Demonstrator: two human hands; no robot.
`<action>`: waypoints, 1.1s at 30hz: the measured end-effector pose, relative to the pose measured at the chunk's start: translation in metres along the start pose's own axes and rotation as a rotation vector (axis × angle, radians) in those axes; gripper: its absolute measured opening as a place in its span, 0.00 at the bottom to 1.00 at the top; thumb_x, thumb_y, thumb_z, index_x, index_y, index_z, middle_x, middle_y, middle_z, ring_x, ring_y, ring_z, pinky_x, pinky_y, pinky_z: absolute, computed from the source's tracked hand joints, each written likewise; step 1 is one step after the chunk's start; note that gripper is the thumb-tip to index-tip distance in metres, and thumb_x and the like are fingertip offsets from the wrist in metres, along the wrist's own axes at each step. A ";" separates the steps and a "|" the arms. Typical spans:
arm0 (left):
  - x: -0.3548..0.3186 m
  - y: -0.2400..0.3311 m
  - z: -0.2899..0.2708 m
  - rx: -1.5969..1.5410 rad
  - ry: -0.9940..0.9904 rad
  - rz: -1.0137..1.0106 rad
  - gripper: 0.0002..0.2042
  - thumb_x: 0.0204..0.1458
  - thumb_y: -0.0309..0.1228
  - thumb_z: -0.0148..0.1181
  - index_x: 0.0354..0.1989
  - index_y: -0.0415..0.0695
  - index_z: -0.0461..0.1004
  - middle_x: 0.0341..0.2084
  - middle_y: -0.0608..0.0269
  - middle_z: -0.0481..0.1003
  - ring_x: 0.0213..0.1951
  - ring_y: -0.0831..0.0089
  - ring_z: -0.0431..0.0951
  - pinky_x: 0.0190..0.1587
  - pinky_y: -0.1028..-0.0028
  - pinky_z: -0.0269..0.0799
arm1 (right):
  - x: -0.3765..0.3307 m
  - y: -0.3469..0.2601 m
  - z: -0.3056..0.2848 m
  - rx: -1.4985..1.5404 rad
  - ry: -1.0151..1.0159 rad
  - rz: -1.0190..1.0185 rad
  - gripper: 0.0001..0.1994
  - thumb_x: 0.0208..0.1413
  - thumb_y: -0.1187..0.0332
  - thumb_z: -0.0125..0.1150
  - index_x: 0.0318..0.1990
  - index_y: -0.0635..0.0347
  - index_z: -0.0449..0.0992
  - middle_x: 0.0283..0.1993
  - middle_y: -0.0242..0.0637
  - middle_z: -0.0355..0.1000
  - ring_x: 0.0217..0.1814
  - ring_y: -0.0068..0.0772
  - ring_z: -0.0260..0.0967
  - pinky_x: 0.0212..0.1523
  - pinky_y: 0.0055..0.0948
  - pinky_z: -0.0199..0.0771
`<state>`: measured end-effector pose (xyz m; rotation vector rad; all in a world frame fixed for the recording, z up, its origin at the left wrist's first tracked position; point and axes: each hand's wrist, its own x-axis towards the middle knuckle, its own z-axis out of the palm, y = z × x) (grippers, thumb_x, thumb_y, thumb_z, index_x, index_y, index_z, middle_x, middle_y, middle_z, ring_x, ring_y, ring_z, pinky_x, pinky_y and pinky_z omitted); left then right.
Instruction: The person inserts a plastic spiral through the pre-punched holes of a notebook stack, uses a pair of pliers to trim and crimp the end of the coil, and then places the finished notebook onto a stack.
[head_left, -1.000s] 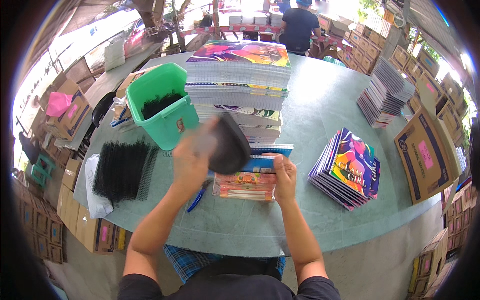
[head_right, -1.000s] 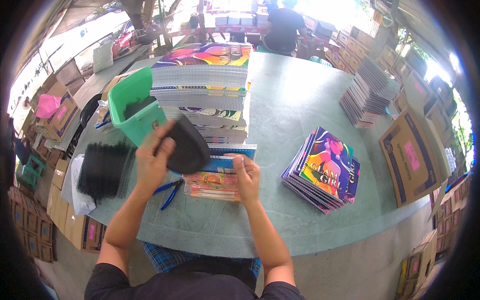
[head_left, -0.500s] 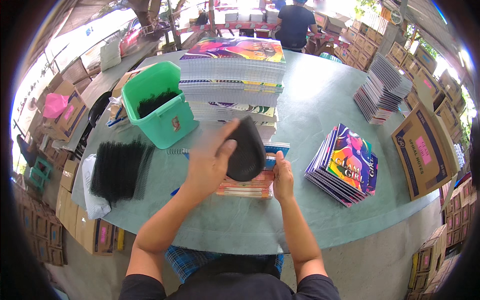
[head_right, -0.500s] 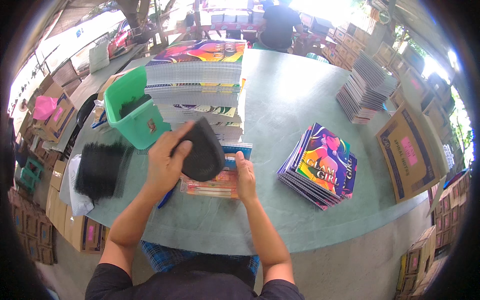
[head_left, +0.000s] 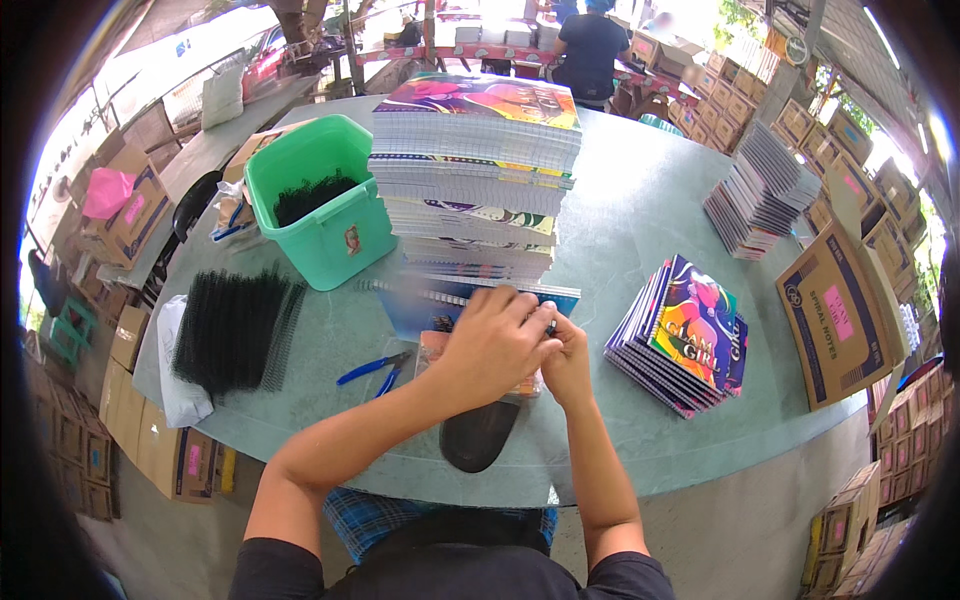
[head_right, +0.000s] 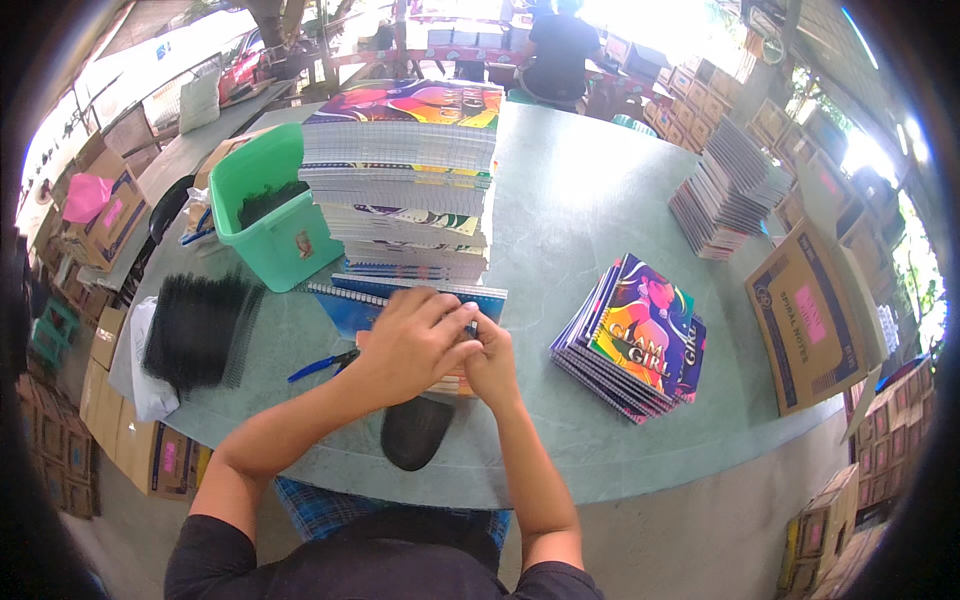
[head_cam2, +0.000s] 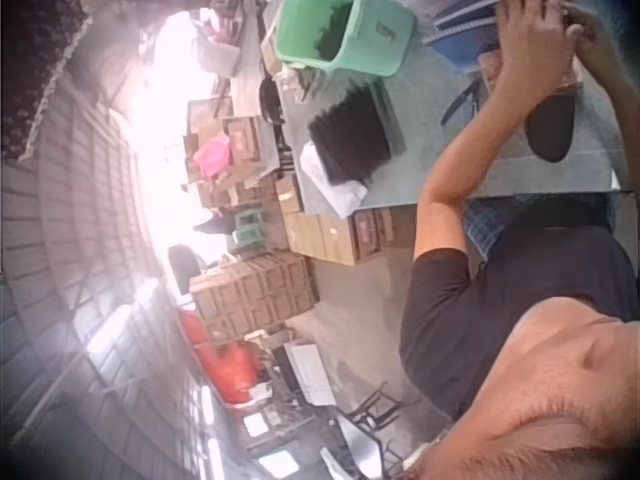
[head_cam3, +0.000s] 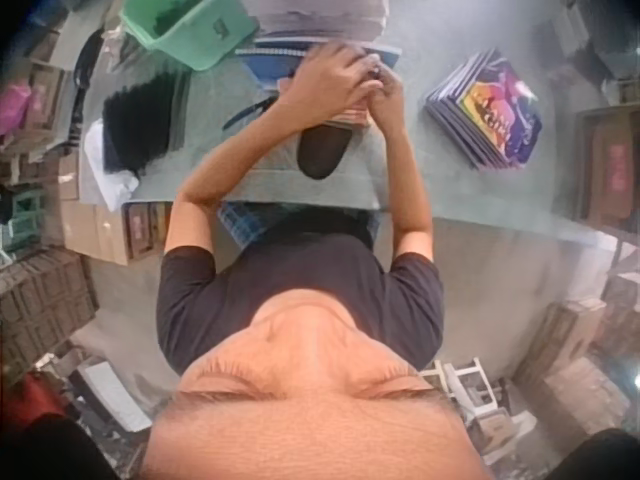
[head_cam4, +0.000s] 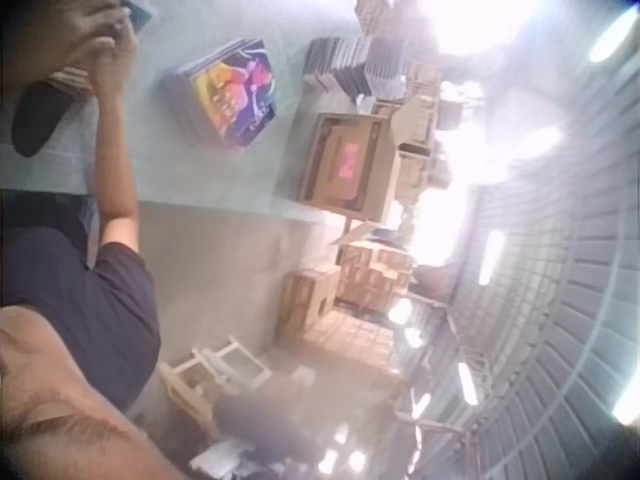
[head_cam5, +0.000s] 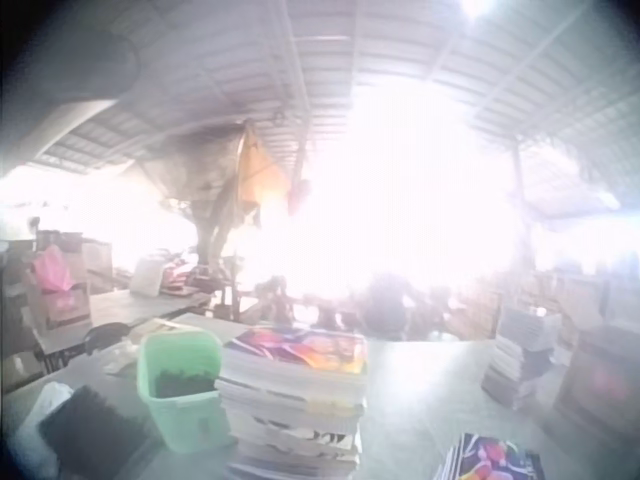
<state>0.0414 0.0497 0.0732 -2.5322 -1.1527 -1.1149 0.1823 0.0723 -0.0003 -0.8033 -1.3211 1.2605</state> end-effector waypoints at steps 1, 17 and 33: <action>-0.002 -0.005 0.009 -0.023 -0.066 0.007 0.16 0.41 0.25 0.57 0.41 0.39 0.73 0.35 0.56 0.72 0.38 0.61 0.70 0.42 0.67 0.68 | -0.001 0.001 -0.002 -0.020 -0.012 -0.002 0.12 0.54 0.80 0.48 0.45 0.68 0.72 0.35 0.31 0.72 0.37 0.14 0.64 0.36 0.15 0.67; -0.054 -0.018 -0.022 -0.043 -0.057 0.078 0.14 0.40 0.33 0.63 0.37 0.44 0.74 0.34 0.56 0.71 0.40 0.59 0.70 0.42 0.62 0.66 | 0.008 -0.027 -0.019 -0.388 -0.086 -0.097 0.12 0.50 0.78 0.57 0.44 0.66 0.73 0.32 0.35 0.75 0.33 0.19 0.69 0.33 0.21 0.69; -0.204 -0.106 -0.042 -0.219 -0.325 -0.987 0.16 0.47 0.35 0.54 0.42 0.40 0.67 0.31 0.51 0.70 0.36 0.61 0.71 0.39 0.64 0.69 | 0.063 -0.042 0.142 -0.962 -0.390 -0.255 0.12 0.47 0.71 0.58 0.41 0.58 0.76 0.35 0.45 0.75 0.37 0.47 0.73 0.39 0.37 0.71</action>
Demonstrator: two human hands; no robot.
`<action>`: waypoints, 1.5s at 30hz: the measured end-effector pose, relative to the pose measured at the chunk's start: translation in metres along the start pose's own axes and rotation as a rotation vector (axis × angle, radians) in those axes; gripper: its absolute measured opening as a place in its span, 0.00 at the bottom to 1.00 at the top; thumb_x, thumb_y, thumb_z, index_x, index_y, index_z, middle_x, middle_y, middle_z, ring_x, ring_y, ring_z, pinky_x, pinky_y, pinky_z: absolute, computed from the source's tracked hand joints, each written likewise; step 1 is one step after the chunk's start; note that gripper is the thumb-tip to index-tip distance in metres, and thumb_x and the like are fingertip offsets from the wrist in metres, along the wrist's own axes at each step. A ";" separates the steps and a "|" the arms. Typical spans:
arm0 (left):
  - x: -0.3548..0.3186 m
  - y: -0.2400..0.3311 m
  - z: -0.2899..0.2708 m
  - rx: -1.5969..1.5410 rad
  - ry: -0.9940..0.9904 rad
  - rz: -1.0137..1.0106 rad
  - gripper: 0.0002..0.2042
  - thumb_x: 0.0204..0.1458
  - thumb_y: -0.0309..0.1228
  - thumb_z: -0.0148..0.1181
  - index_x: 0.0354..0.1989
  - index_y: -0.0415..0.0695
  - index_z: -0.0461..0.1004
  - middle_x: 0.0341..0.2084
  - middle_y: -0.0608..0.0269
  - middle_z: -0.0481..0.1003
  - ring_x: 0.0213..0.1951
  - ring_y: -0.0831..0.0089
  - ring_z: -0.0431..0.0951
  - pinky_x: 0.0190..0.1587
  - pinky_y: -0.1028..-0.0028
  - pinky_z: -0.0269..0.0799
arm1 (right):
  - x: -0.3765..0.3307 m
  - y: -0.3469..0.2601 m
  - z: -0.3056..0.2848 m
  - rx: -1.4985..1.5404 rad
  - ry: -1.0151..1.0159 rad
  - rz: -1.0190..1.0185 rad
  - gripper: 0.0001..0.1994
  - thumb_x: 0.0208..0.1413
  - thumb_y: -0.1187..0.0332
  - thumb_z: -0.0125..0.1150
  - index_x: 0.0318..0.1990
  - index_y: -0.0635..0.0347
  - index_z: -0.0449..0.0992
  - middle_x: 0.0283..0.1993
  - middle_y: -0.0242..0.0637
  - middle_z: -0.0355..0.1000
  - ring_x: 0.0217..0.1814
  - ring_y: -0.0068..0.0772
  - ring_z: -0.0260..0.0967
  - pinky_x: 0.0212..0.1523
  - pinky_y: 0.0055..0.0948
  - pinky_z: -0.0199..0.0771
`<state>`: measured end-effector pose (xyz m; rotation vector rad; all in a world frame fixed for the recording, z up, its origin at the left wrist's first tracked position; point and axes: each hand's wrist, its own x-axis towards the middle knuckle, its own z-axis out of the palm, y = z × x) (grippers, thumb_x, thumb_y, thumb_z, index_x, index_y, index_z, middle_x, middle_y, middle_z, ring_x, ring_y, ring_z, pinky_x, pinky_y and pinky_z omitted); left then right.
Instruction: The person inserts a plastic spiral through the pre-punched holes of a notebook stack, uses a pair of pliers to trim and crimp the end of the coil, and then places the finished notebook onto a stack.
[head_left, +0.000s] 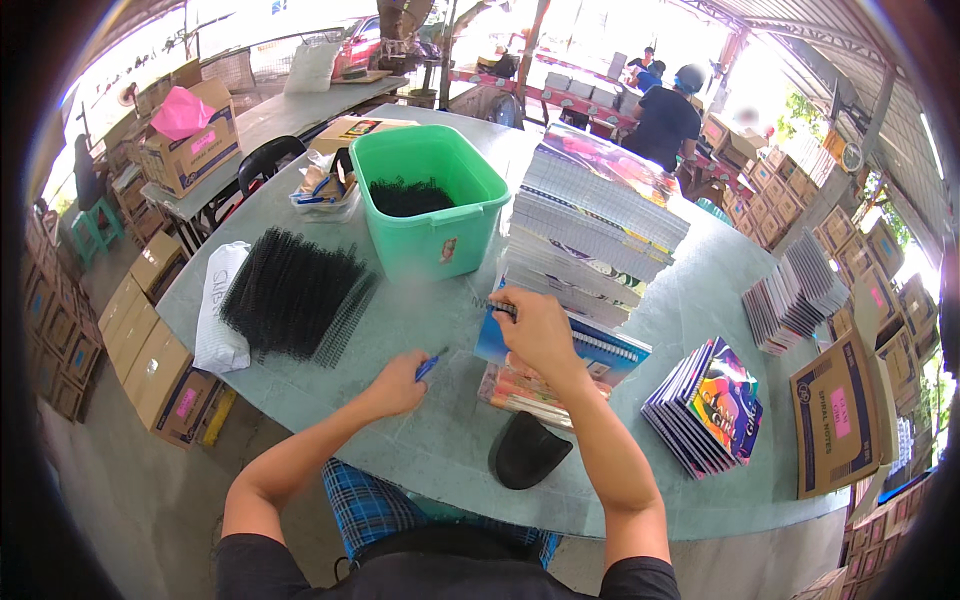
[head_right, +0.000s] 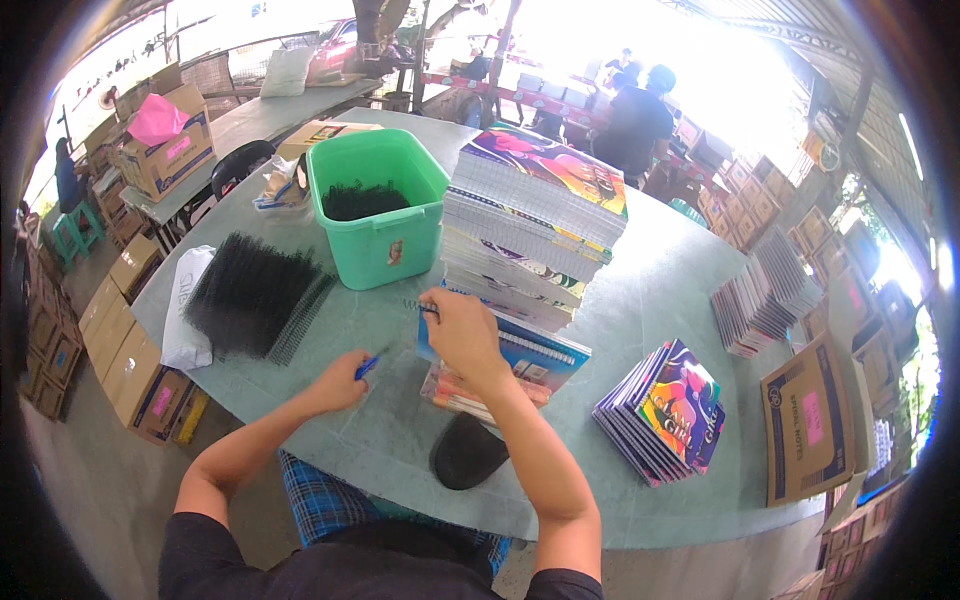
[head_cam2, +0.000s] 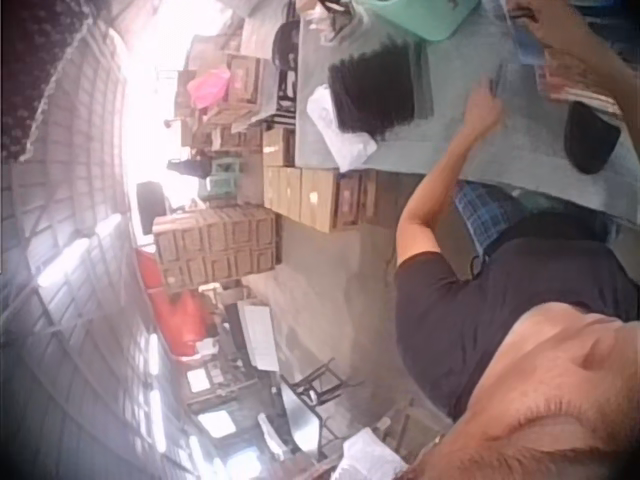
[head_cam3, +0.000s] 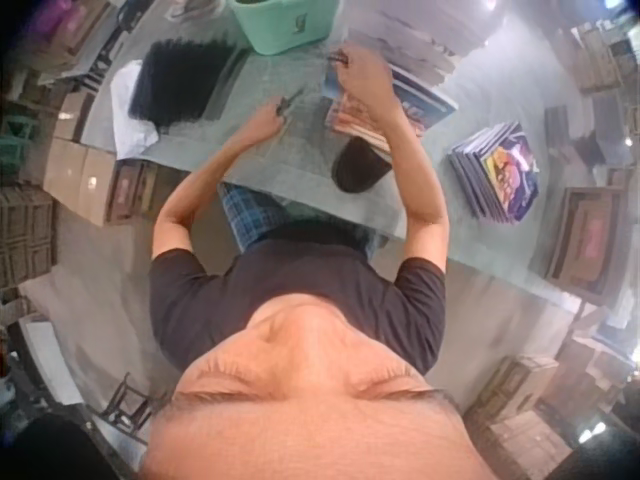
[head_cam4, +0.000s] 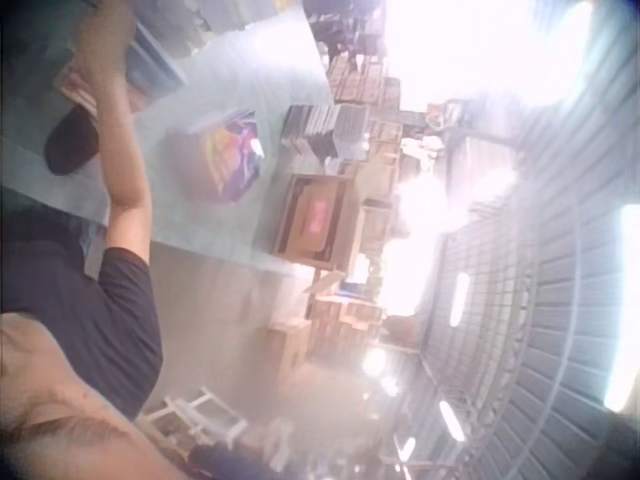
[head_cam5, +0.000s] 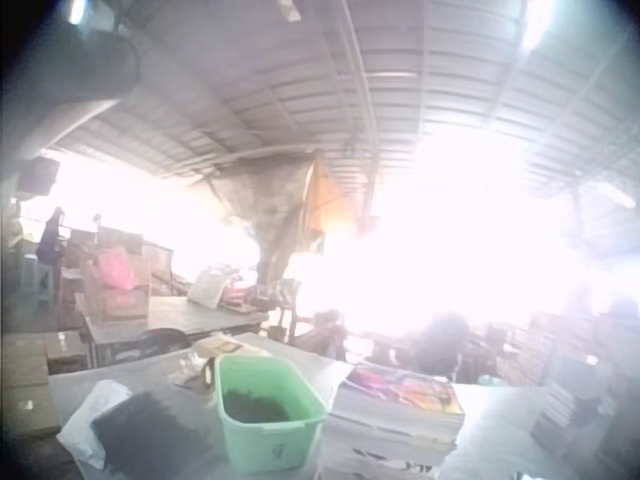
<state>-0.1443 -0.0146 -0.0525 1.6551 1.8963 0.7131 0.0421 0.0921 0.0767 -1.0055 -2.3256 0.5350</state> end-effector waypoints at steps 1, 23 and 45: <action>0.001 0.012 -0.017 -0.243 -0.047 -0.062 0.14 0.49 0.36 0.53 0.40 0.39 0.67 0.30 0.52 0.70 0.34 0.64 0.72 0.38 0.66 0.69 | 0.001 0.003 -0.003 0.047 -0.011 0.004 0.11 0.47 0.71 0.57 0.40 0.58 0.76 0.36 0.45 0.75 0.37 0.47 0.72 0.39 0.39 0.71; 0.015 0.091 -0.056 -0.823 -0.459 -0.091 0.21 0.60 0.44 0.39 0.47 0.37 0.67 0.35 0.49 0.74 0.31 0.59 0.76 0.37 0.64 0.72 | 0.000 0.006 0.003 0.046 0.153 -0.085 0.11 0.39 0.72 0.65 0.32 0.69 0.77 0.40 0.41 0.66 0.32 0.37 0.67 0.35 0.30 0.68; 0.056 0.111 -0.050 -0.778 0.133 0.156 0.07 0.49 0.29 0.60 0.33 0.40 0.71 0.22 0.68 0.71 0.24 0.80 0.69 0.27 0.78 0.66 | -0.010 0.001 0.012 -0.061 0.044 -0.257 0.09 0.40 0.76 0.61 0.33 0.62 0.74 0.45 0.41 0.65 0.40 0.43 0.69 0.40 0.37 0.71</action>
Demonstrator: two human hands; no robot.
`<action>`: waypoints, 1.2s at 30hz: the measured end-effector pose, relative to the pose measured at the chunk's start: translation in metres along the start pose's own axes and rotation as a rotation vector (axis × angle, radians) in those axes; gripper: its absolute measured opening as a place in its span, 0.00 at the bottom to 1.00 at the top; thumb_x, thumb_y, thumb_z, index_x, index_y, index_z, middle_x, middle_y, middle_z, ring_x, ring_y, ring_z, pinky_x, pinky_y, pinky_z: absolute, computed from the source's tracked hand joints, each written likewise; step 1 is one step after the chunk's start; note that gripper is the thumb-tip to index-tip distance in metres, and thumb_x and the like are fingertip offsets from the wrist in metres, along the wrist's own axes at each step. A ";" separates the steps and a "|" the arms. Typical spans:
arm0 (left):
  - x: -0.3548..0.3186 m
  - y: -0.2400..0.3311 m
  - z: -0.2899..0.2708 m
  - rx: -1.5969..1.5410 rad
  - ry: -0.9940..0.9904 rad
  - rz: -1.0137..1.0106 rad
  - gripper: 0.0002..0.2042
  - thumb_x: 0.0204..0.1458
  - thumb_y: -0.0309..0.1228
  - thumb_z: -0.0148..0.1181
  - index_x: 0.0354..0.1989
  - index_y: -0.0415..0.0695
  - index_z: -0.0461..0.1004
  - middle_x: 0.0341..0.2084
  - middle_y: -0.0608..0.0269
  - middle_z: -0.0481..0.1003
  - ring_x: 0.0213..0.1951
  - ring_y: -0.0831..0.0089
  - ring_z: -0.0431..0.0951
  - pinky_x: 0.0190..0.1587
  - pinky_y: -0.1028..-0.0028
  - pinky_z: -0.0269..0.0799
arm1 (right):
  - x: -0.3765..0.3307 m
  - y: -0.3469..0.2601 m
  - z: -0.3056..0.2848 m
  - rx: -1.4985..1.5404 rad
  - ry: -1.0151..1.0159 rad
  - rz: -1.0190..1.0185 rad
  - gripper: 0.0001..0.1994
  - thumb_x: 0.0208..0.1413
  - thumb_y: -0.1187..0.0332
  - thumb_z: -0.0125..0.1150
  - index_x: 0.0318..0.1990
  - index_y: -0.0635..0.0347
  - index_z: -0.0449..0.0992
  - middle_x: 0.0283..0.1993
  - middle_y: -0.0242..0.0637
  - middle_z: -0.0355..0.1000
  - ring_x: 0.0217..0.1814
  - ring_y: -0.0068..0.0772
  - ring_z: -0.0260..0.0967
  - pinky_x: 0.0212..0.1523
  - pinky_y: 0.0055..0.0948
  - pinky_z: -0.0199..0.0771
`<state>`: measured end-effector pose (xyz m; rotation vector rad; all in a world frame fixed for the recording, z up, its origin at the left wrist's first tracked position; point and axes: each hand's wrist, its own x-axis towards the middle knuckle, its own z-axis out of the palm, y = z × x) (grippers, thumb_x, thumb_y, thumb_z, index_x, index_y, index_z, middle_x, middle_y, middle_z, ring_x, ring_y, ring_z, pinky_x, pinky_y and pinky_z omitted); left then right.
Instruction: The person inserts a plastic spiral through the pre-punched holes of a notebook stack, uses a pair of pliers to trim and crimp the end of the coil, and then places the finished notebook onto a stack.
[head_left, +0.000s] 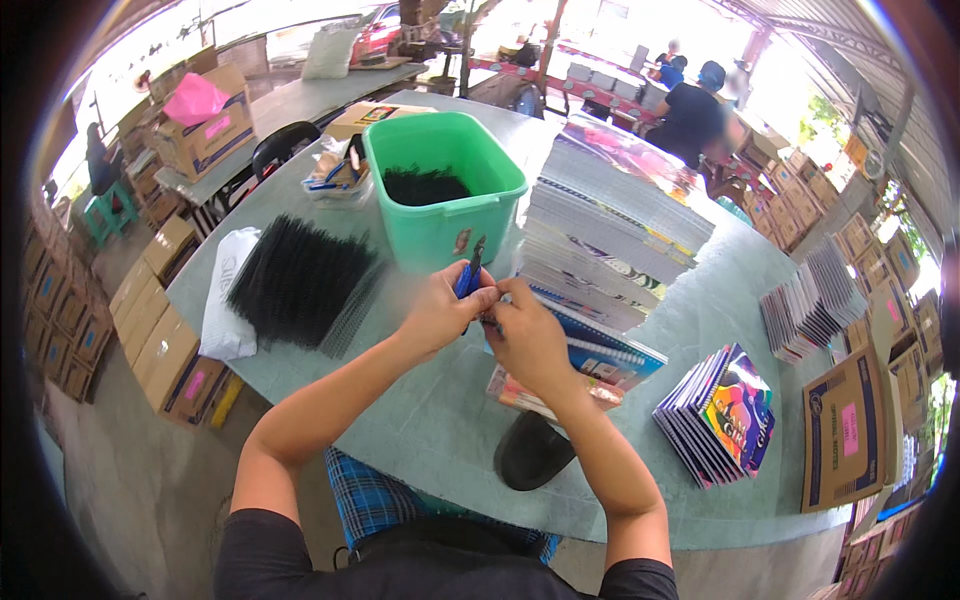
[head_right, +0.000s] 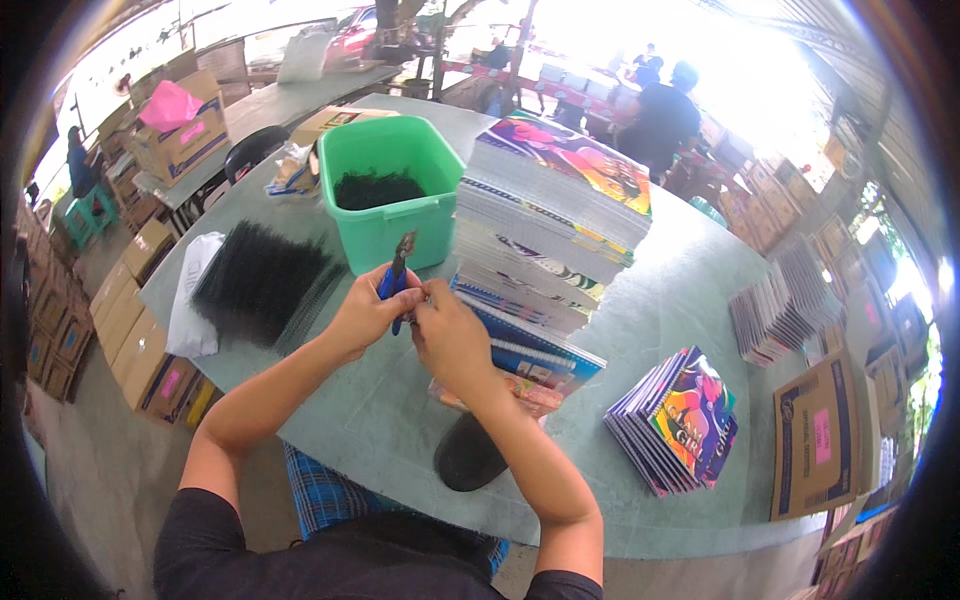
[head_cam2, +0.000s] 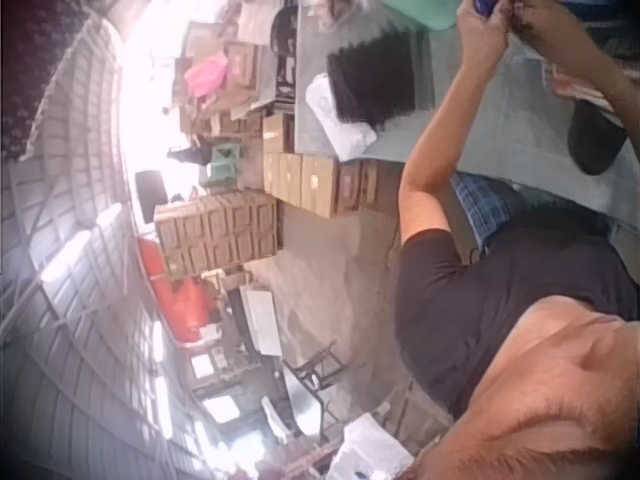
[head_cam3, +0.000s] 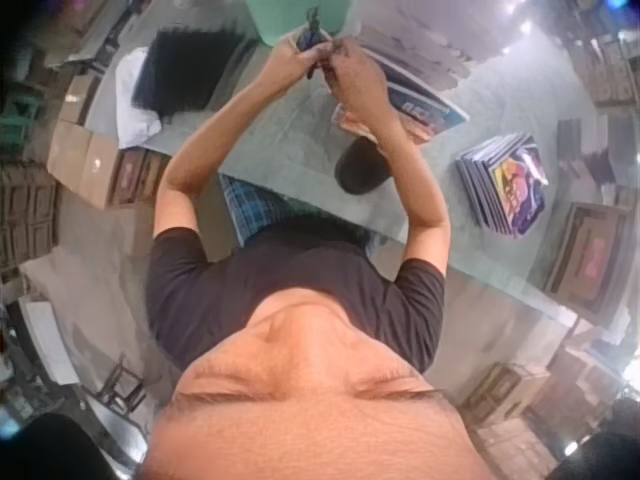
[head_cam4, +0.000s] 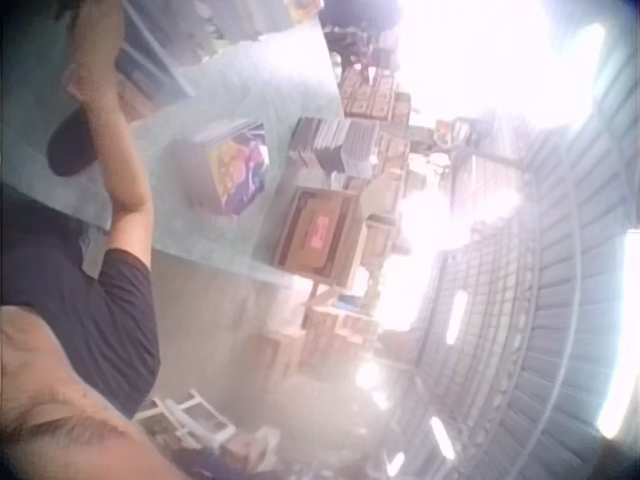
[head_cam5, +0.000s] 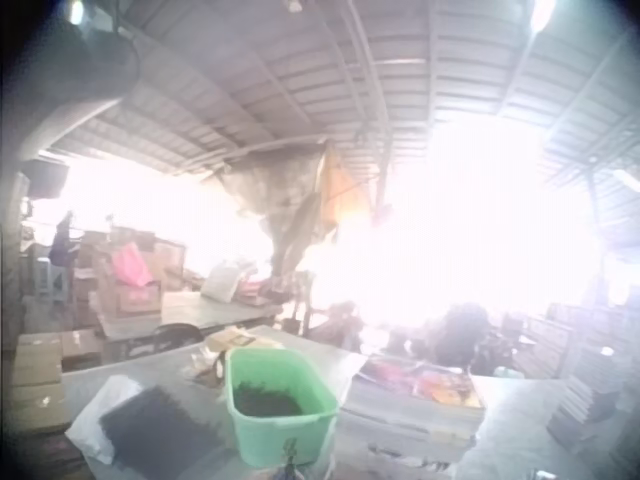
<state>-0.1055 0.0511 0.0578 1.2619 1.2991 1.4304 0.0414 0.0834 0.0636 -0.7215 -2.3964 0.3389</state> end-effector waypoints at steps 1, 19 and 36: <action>0.006 0.001 -0.001 0.064 0.007 -0.032 0.07 0.50 0.30 0.60 0.33 0.40 0.71 0.22 0.68 0.71 0.24 0.80 0.70 0.27 0.78 0.66 | -0.002 0.004 0.003 -0.033 0.023 -0.016 0.10 0.40 0.76 0.60 0.34 0.61 0.74 0.45 0.40 0.65 0.40 0.43 0.69 0.40 0.37 0.71; 0.012 -0.044 -0.042 0.882 0.268 0.710 0.13 0.46 0.27 0.60 0.40 0.39 0.68 0.41 0.49 0.66 0.43 0.54 0.67 0.48 0.64 0.62 | -0.196 0.108 -0.296 0.387 0.346 0.452 0.14 0.40 0.82 0.52 0.36 0.61 0.77 0.57 0.42 0.66 0.60 0.33 0.60 0.57 0.28 0.60; -0.039 -0.127 -0.053 0.943 0.119 0.363 0.14 0.45 0.26 0.59 0.41 0.38 0.69 0.40 0.48 0.66 0.44 0.52 0.66 0.48 0.62 0.62 | -0.314 0.170 -0.210 -0.180 0.736 1.049 0.19 0.48 0.83 0.41 0.45 0.67 0.74 0.59 0.55 0.62 0.62 0.42 0.61 0.60 0.27 0.57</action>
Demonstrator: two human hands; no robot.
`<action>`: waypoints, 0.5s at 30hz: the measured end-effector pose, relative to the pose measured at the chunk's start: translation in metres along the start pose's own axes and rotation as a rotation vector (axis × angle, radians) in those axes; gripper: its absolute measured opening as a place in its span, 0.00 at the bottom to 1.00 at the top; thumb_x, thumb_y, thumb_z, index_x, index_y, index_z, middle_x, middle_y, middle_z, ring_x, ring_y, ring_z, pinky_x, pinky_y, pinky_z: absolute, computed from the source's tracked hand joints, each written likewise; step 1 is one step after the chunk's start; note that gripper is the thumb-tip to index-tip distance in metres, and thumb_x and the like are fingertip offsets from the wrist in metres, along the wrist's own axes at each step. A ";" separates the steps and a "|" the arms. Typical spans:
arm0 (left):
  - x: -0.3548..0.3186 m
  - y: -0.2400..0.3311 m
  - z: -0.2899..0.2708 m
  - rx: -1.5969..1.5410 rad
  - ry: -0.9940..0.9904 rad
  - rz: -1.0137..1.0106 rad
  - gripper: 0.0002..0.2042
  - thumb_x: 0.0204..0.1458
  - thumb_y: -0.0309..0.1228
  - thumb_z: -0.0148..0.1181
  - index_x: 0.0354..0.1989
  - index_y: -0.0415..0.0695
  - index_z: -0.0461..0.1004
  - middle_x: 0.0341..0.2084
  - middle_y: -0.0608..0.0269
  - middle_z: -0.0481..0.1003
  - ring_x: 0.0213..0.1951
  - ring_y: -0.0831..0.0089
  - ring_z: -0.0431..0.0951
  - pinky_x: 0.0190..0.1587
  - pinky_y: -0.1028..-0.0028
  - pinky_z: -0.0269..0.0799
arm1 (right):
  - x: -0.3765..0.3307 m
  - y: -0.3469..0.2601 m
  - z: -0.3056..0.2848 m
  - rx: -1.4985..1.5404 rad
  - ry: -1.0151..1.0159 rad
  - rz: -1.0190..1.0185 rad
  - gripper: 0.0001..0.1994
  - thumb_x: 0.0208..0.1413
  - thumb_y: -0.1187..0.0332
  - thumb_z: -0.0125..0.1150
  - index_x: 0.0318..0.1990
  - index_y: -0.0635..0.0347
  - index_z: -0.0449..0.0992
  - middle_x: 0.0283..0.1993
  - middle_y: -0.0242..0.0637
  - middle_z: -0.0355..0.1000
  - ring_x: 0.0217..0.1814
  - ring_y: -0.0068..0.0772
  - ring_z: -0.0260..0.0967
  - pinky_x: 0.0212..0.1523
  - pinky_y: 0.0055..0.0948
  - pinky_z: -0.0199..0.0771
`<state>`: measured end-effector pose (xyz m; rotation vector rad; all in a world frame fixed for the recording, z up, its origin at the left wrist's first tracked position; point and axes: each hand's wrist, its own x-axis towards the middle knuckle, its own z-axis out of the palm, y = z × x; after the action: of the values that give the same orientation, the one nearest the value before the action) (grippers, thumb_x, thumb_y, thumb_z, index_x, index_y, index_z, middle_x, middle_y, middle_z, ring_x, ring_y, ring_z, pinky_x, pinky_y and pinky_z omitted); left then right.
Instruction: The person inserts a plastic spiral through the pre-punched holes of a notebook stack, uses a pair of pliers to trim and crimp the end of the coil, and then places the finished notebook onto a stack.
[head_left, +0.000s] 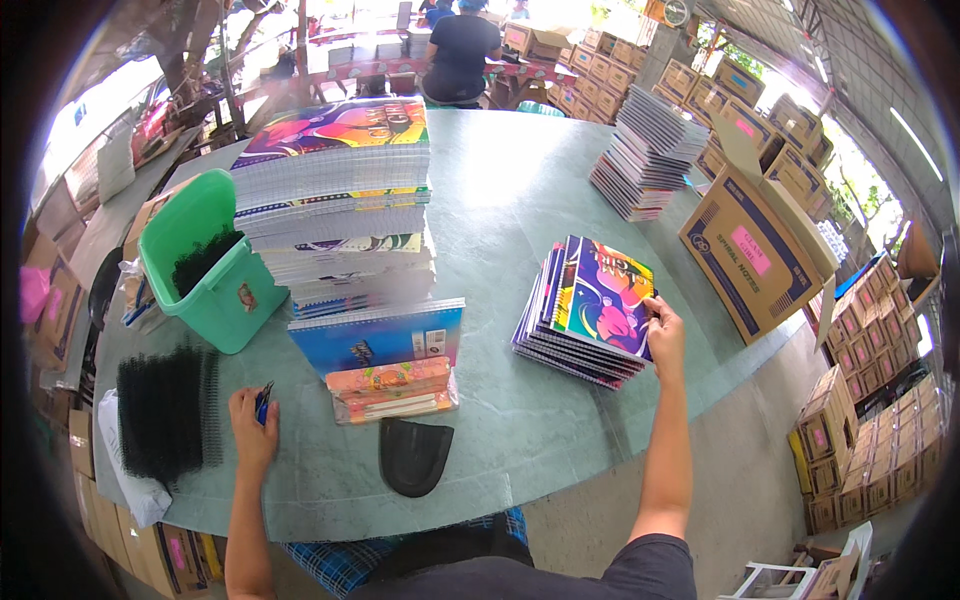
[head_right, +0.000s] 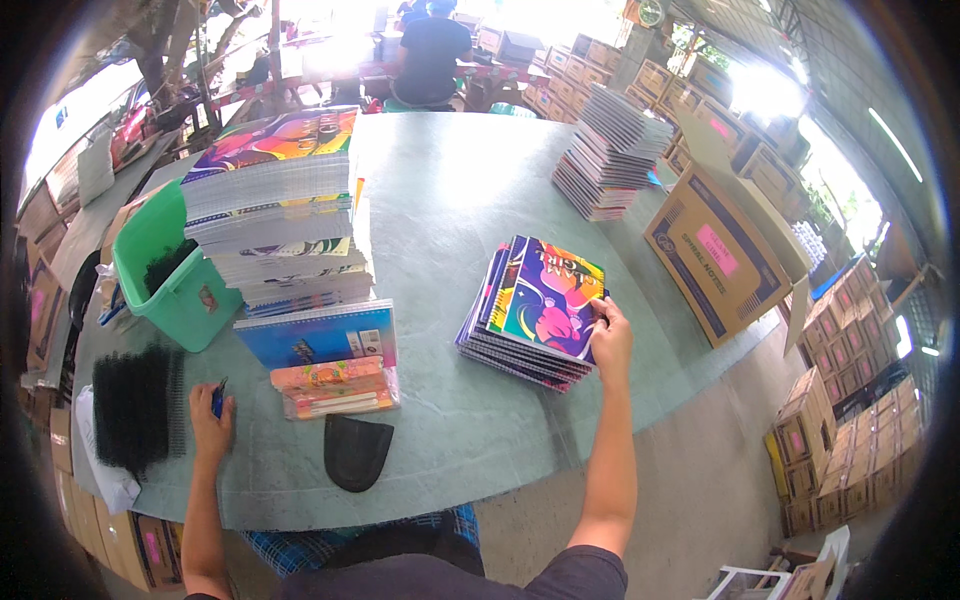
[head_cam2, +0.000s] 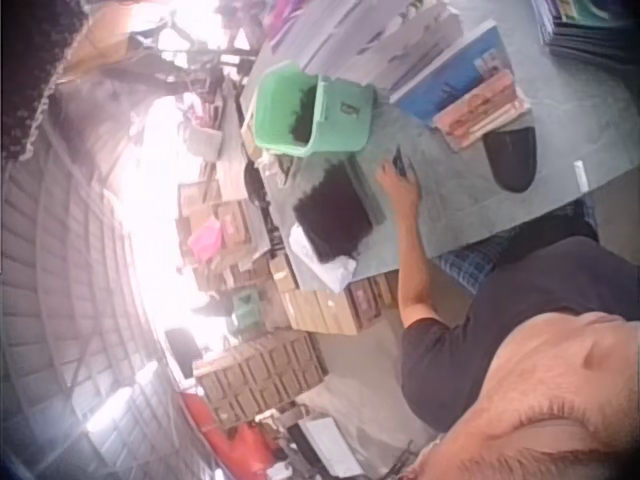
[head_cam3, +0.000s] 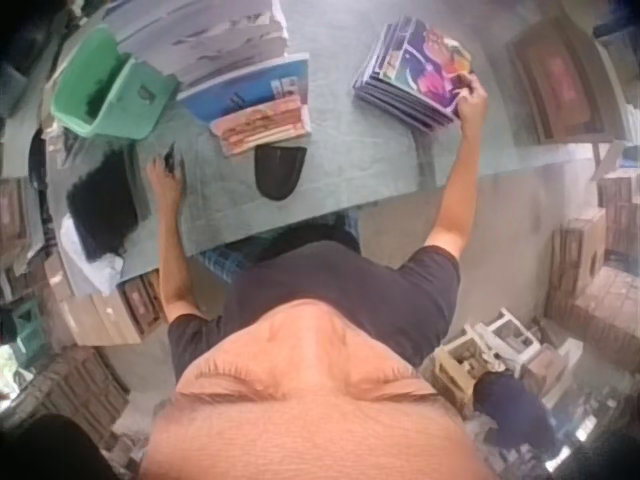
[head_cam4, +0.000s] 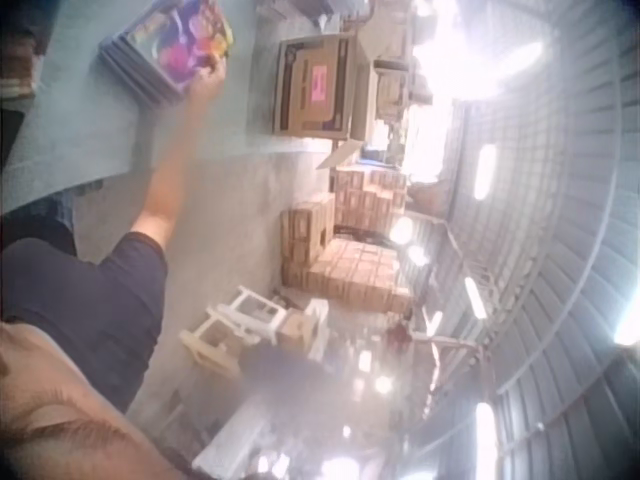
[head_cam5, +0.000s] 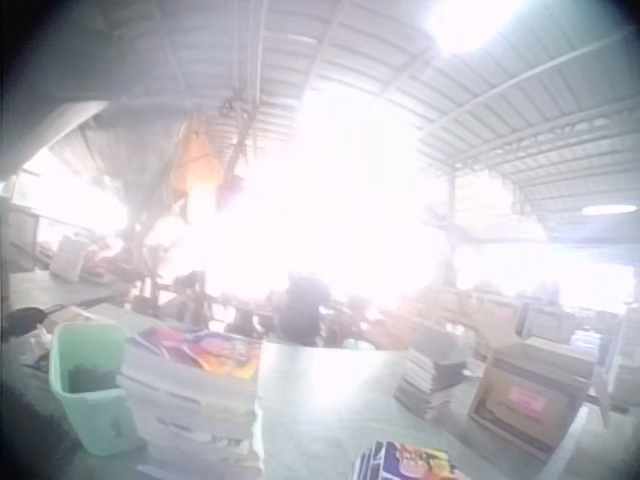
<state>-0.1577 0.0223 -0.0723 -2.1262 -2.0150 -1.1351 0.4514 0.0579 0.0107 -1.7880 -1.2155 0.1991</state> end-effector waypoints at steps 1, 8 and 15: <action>-0.001 0.002 0.002 0.003 -0.003 -0.009 0.14 0.44 0.26 0.60 0.41 0.38 0.69 0.39 0.49 0.66 0.44 0.52 0.66 0.47 0.62 0.62 | -0.003 -0.008 0.000 -0.021 -0.020 0.010 0.19 0.49 0.83 0.40 0.46 0.68 0.74 0.60 0.54 0.61 0.62 0.40 0.60 0.60 0.26 0.57; -0.010 0.008 0.019 0.130 -0.058 0.046 0.15 0.42 0.28 0.61 0.39 0.40 0.70 0.39 0.51 0.68 0.44 0.53 0.66 0.48 0.59 0.59 | -0.004 -0.021 0.004 -0.009 -0.045 0.014 0.15 0.50 0.81 0.45 0.45 0.67 0.74 0.59 0.53 0.63 0.61 0.40 0.61 0.60 0.26 0.57; -0.013 0.020 0.012 0.372 -0.052 0.116 0.23 0.47 0.42 0.59 0.47 0.39 0.69 0.45 0.49 0.65 0.50 0.51 0.63 0.54 0.56 0.55 | -0.016 -0.076 0.036 -0.190 0.067 -0.365 0.14 0.50 0.75 0.54 0.47 0.62 0.73 0.48 0.45 0.72 0.51 0.36 0.69 0.55 0.31 0.64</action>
<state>-0.1338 0.0131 -0.0781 -2.0631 -1.9090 -0.6345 0.3734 0.0723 0.0435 -1.6794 -1.5264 -0.1911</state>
